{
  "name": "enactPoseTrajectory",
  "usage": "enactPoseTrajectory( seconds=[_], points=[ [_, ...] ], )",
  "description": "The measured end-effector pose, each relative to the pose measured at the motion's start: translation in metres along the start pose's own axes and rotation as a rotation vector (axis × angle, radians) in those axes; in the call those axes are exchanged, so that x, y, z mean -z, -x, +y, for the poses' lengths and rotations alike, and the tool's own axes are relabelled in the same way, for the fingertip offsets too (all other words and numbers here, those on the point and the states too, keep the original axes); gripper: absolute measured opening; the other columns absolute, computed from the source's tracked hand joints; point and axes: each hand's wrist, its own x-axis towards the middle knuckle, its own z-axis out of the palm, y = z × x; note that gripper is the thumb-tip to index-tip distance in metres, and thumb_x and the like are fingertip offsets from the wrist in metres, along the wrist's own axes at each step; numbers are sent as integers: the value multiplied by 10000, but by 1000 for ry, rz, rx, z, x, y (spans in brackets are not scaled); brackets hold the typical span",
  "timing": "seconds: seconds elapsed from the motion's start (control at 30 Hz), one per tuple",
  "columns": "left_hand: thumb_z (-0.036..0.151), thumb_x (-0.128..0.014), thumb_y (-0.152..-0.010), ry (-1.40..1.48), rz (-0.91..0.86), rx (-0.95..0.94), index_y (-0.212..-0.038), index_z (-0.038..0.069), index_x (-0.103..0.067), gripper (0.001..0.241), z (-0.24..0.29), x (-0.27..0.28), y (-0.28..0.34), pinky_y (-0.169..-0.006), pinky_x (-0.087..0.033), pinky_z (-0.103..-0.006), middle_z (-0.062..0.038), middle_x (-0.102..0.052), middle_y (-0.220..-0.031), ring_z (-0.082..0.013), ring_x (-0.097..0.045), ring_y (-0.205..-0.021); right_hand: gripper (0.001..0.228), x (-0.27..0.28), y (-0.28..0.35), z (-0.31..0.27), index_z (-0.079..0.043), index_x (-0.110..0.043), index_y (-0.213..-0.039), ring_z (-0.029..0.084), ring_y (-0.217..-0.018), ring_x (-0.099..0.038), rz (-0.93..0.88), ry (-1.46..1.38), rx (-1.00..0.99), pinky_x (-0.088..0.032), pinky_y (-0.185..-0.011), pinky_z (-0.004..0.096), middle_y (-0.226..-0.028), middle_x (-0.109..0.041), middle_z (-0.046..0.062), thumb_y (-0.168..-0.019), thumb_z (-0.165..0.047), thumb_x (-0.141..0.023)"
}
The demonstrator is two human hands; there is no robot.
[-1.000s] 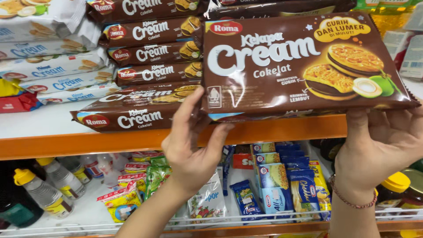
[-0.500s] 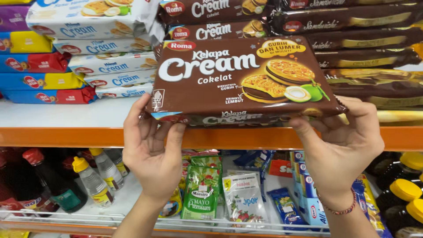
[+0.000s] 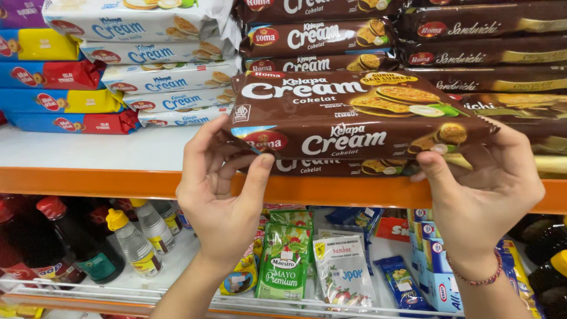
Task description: The person wipes a store shelf with a cloth, then picks up biscuit boxes from a cardboard box on the floor, scans them with a handheld scanner, and places them onto the shelf alongside other products.
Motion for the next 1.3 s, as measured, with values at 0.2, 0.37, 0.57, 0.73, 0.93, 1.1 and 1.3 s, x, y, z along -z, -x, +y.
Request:
enactPoseTrajectory(
  seconds=[0.2,0.37,0.57,0.73,0.93,1.1,1.3],
  points=[
    [-86,-773,-1001,-126,27,-81,-1428,-78,-475,520,1,9,-8,-861,-577,-231,-131,-644,-1190,-112,-660,-980,519,-4,-1,-4,73,-375,-1427,186,-988,-699,34,79,49,-673,-763,294,-1275,-552,140,-1021,107,-695],
    [-60,-796,-1008,-156,37,-123,-1390,-62,-434,527,-2,13,-9,-806,-552,-193,-114,-696,-1168,-75,-656,-900,403,-8,1,-4,86,-484,-1388,198,-1013,-704,21,131,83,-647,-769,300,-1257,-560,142,-1044,140,-688],
    [-46,-835,-989,-395,74,-229,-1251,-55,-605,349,-5,10,-12,-709,-548,-203,-107,-654,-1084,-82,-629,-788,213,-7,3,-3,92,-670,-1226,169,-967,-696,22,345,179,-643,-750,259,-1269,-560,143,-1027,145,-722],
    [-28,-858,-936,-534,107,-248,-1123,-41,-706,241,-2,7,-13,-649,-523,-207,-127,-637,-1106,-110,-622,-778,151,-9,6,0,75,-725,-1175,117,-846,-669,13,444,181,-607,-686,202,-1227,-589,118,-1027,100,-709],
    [-78,-804,-909,-513,124,-308,-1034,-57,-713,156,-8,0,-14,-656,-506,-268,-181,-519,-1130,-133,-587,-759,117,-5,8,6,64,-740,-1182,89,-779,-630,-22,493,189,-525,-638,174,-1168,-594,104,-1067,67,-717],
    [-32,-796,-988,-534,86,-314,-1093,-33,-725,127,-12,0,-12,-682,-513,-266,-133,-569,-1176,-171,-589,-836,118,-1,12,12,59,-738,-1227,80,-801,-599,-45,504,183,-479,-658,175,-1211,-580,96,-1115,46,-703],
    [49,-765,-981,-626,24,-344,-1136,-68,-675,214,-13,-1,-9,-800,-519,-358,-151,-575,-1184,-275,-599,-931,207,4,14,24,21,-647,-1340,57,-807,-515,-145,404,69,-436,-701,171,-1190,-512,57,-1151,16,-564]
  ],
)
